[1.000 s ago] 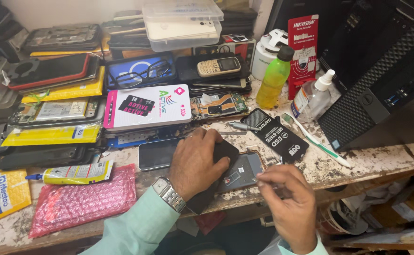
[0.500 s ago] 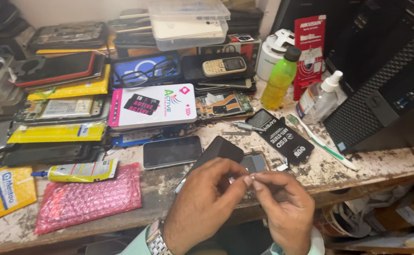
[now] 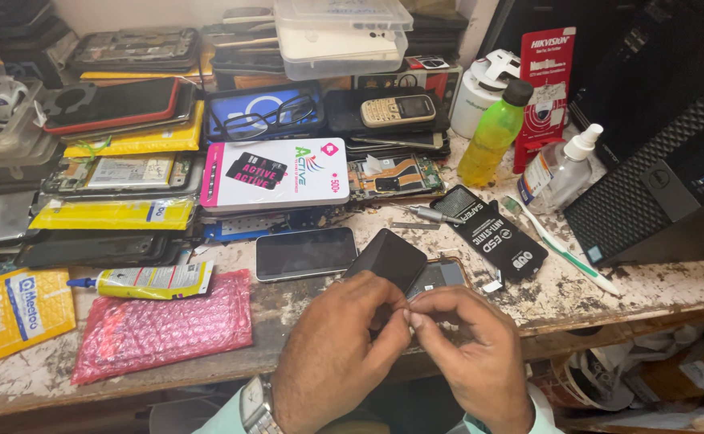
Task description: The person applies adhesive tape to the edges of a smartphone screen and presses it onto the device. They then use a screwdriver to remove screws from the back of the phone, detaching the rear cover to expose the internal components.
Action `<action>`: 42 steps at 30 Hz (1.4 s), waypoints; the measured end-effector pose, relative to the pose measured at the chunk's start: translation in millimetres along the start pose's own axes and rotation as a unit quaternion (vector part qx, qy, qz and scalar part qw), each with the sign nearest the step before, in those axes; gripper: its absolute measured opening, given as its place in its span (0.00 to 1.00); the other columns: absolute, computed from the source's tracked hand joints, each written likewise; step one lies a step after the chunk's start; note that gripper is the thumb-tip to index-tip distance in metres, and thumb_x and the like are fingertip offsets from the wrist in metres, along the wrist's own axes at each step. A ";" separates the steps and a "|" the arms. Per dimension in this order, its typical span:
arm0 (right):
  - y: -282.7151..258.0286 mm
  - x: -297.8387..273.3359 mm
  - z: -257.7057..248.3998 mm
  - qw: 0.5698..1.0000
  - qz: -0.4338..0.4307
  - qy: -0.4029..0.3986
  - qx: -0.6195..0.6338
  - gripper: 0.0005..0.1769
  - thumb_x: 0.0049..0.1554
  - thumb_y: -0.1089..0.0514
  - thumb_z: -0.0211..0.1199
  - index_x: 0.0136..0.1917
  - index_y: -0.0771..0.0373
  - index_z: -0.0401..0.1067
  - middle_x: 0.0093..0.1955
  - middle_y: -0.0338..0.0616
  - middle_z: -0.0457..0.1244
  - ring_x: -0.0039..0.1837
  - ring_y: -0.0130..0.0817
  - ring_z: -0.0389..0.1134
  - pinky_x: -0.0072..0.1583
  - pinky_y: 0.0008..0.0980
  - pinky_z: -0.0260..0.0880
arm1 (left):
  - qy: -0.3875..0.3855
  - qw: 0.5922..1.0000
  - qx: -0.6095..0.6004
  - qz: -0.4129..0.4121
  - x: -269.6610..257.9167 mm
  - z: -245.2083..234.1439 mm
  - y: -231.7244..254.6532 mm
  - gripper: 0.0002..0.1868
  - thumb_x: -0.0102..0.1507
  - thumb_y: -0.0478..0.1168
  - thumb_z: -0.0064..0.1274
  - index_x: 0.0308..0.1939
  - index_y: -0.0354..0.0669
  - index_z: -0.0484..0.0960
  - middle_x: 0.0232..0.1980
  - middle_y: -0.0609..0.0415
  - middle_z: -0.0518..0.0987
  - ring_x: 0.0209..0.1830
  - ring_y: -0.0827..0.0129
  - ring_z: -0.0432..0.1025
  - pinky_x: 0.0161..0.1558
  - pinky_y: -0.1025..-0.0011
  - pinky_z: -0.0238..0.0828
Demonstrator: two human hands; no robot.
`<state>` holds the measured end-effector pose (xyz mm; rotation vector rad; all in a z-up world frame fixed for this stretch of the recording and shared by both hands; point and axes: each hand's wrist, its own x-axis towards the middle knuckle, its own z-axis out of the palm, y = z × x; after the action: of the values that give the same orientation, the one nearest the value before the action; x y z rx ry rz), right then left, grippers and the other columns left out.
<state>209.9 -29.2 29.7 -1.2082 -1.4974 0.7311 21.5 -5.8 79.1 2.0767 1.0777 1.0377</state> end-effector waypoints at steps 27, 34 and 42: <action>18.9 -8.6 27.6 0.970 0.128 0.020 0.204 0.08 0.55 0.71 0.65 0.50 0.72 0.76 0.46 0.49 0.71 0.50 0.35 0.76 0.55 0.33 0.77 | 0.093 0.956 0.261 -0.095 -19.7 -46.3 -28.9 0.10 0.62 0.45 0.57 0.37 0.41 0.83 0.39 0.50 0.77 0.34 0.56 0.75 0.35 0.58 0.70; 14.7 -16.0 34.0 0.973 0.070 0.011 0.219 0.09 0.56 0.73 0.65 0.51 0.73 0.74 0.49 0.47 0.70 0.53 0.31 0.73 0.56 0.30 0.74 | 0.046 0.982 -0.103 -0.151 -30.3 -22.8 -5.8 0.10 0.61 0.42 0.59 0.42 0.41 0.87 0.35 0.56 0.80 0.31 0.72 0.77 0.29 0.73 0.72; 12.3 -9.1 28.3 0.954 0.108 -0.052 0.275 0.08 0.58 0.74 0.60 0.52 0.73 0.73 0.47 0.51 0.71 0.52 0.35 0.74 0.56 0.34 0.77 | 0.048 0.974 -0.155 -0.161 -29.0 -20.9 -8.2 0.07 0.60 0.39 0.58 0.37 0.38 0.86 0.36 0.57 0.81 0.26 0.77 0.77 0.26 0.77 0.72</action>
<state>186.6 -30.1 7.6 -0.9151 -1.1375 1.2793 -10.1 -23.5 73.2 1.5600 1.1694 1.0714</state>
